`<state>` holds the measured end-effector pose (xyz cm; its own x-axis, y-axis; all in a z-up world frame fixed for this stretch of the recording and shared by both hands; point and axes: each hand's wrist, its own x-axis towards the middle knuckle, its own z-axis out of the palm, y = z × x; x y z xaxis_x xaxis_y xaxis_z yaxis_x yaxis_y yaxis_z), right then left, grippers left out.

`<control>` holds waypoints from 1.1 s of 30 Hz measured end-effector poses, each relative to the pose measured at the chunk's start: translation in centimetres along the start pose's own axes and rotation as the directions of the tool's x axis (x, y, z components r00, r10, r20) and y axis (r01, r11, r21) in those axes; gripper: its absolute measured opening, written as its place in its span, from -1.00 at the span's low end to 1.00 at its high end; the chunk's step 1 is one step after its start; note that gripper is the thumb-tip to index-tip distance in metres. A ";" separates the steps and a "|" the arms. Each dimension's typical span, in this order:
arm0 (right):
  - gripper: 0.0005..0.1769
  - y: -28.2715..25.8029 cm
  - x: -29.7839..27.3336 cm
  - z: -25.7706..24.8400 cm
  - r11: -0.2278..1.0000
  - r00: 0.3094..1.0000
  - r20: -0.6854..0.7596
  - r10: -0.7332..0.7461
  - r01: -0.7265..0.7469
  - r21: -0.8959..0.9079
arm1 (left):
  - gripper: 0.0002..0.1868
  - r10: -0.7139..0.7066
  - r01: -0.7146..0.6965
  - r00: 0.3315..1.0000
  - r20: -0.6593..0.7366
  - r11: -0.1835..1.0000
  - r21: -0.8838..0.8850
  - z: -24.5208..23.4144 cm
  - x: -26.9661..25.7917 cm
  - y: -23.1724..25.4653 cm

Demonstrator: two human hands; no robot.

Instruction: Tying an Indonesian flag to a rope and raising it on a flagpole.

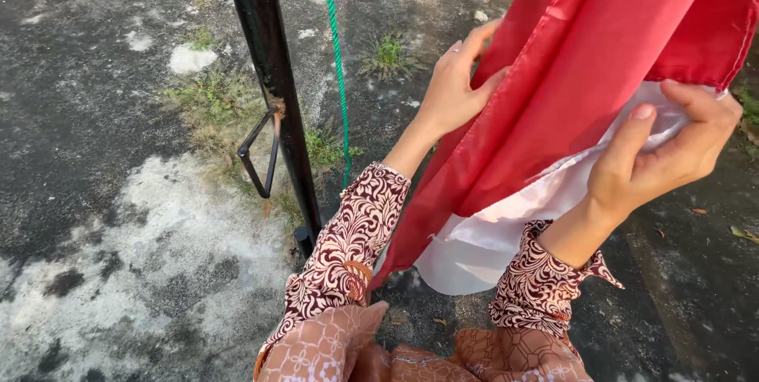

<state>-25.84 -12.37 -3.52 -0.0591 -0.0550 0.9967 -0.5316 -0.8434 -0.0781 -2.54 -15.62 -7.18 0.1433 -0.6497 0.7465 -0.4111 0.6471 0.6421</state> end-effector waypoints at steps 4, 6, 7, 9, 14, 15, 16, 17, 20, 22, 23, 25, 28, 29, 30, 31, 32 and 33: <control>-0.66 -1.2 -0.7 -0.9 0.988 0.996 0.062 0.064 -0.072 0.136 | -0.38 -0.171 0.176 0.975 0.142 0.984 -0.024 0.1 -0.7 2.4; -0.67 -2.3 -0.6 -1.0 0.989 0.995 0.095 0.019 -0.032 0.142 | -0.43 0.112 -0.113 0.993 0.037 0.993 0.022 -0.1 -0.9 3.2; -0.67 -2.8 -0.5 -1.1 0.989 0.992 0.123 -0.028 0.010 0.148 | -0.48 0.398 -0.394 0.917 -0.037 0.914 0.094 -0.2 -0.9 3.6; -0.53 -5.2 0.1 -0.2 0.991 0.988 0.138 -0.070 0.053 0.125 | -0.53 0.428 -0.429 0.903 0.027 0.902 0.050 -0.3 -0.9 4.4; -0.30 -8.2 1.3 2.3 0.987 0.977 0.141 -0.158 0.160 -0.002 | -0.38 0.226 -0.210 0.951 0.212 0.973 -0.098 0.6 -2.8 2.5; -0.36 -5.3 -0.3 2.9 0.992 0.985 0.171 0.030 -0.051 0.116 | -0.32 0.261 -0.265 0.962 0.076 0.963 0.052 0.1 -3.4 3.0; -0.42 -2.4 -1.8 3.6 0.939 0.950 0.232 0.207 -0.260 0.226 | -0.25 0.310 -0.292 0.949 -0.057 0.933 0.208 -0.5 -4.0 3.4; -0.42 -1.9 -1.3 4.2 0.939 0.950 0.233 0.206 -0.259 0.227 | -0.25 0.310 -0.292 0.949 -0.059 0.934 0.208 -1.5 -4.4 4.7; -0.43 -0.4 0.0 5.7 0.996 0.977 0.197 0.077 -0.085 0.035 | -0.45 0.214 -0.199 0.965 -0.152 0.974 0.109 -3.6 -6.2 7.3; -0.44 0.4 0.7 6.9 0.991 0.998 0.060 0.032 -0.024 -0.131 | -0.57 0.272 -0.152 0.886 -0.377 0.936 0.318 -4.0 -7.4 6.9; -0.44 0.8 0.1 7.1 0.992 0.998 0.058 0.032 -0.024 -0.125 | -0.57 0.275 -0.152 0.884 -0.377 0.934 0.324 -4.3 -7.6 7.8; -0.29 1.8 -1.0 7.3 0.998 0.999 -0.019 -0.041 0.042 0.040 | -0.42 -0.025 0.078 0.955 -0.294 0.983 0.169 -4.5 -8.2 9.6; -0.44 -0.7 -2.0 6.6 0.831 0.973 0.188 0.131 -0.211 0.515 | -0.37 0.251 -0.264 0.925 -0.284 0.964 -0.010 -2.8 -9.4 8.8; -0.44 -0.6 -3.2 6.2 0.829 0.973 0.188 0.132 -0.212 0.517 | -0.37 0.251 -0.264 0.925 -0.285 0.965 -0.008 -2.8 -9.4 9.2; -0.53 -0.4 -4.3 5.7 0.746 0.951 0.264 0.159 -0.290 0.599 | -0.44 0.305 -0.318 0.910 -0.280 0.948 -0.001 -2.8 -9.3 9.5; -0.62 -0.3 -5.3 5.2 0.650 0.924 0.341 0.173 -0.367 0.665 | -0.51 0.359 -0.371 0.892 -0.274 0.929 0.006 -2.8 -9.3 9.9; -0.62 -1.2 -5.4 5.0 0.651 0.924 0.341 0.174 -0.368 0.665 | -0.51 0.358 -0.371 0.893 -0.273 0.929 0.005 -3.1 -9.6 10.3; -0.65 -2.2 -5.3 4.7 0.638 0.910 0.369 0.187 -0.398 0.659 | -0.61 0.306 -0.305 0.924 -0.230 0.951 0.044 -3.4 -10.0 10.8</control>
<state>-20.38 -12.71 -8.58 0.1592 -0.4049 0.9004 0.2418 -0.8683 -0.4332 -5.38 -0.83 -7.11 0.2132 -0.3102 0.9265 -0.4743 0.7962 0.3757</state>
